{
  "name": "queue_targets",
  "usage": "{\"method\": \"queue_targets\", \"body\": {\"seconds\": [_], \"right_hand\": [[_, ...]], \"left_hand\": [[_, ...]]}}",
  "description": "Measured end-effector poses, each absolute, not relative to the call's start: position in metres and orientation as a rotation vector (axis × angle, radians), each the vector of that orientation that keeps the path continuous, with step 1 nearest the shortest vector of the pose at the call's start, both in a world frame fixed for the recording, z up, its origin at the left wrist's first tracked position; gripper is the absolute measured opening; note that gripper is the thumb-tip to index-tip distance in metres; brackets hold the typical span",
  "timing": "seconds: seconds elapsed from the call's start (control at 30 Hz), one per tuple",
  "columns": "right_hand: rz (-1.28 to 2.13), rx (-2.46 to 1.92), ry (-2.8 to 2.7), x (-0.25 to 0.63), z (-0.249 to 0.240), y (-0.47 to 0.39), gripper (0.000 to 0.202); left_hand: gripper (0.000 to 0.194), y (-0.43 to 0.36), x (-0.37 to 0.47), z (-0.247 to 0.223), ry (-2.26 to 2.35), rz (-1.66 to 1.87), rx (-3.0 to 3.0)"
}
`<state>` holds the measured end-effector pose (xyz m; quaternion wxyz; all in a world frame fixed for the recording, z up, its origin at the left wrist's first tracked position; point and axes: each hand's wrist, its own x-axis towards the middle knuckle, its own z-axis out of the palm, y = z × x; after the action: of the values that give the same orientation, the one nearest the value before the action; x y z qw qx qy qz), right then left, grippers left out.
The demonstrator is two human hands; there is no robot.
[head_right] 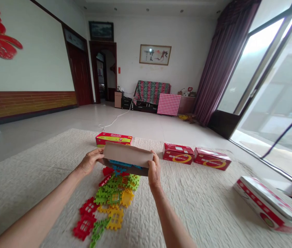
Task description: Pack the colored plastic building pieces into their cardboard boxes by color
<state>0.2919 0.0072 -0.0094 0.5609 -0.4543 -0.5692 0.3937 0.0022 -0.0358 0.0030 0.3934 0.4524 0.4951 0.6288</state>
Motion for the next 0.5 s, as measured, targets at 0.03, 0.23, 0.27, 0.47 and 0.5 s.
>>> {"method": "queue_targets", "body": {"seconds": [0.03,0.23,0.27,0.47,0.5], "right_hand": [[0.88,-1.025,-1.336,0.289,-0.013,0.007,0.053],[0.78,-0.906,-1.319,0.278,-0.018,0.01,0.049],[0.776,-0.902,-1.318,0.278,-0.016,0.01,0.049],[0.754,-0.845,-1.323,0.272,0.005,0.02,0.047],[0.754,-0.842,-1.315,0.271,0.01,0.021,0.047]], "left_hand": [[0.045,-0.036,0.0,0.0,1.232,1.604,1.141],[0.043,-0.035,-0.006,-0.003,1.193,1.674,1.123],[0.042,-0.034,-0.007,-0.001,1.197,1.691,1.126],[0.043,-0.024,-0.013,0.013,1.196,1.755,1.16],[0.043,-0.023,-0.013,0.017,1.195,1.764,1.154]]}}
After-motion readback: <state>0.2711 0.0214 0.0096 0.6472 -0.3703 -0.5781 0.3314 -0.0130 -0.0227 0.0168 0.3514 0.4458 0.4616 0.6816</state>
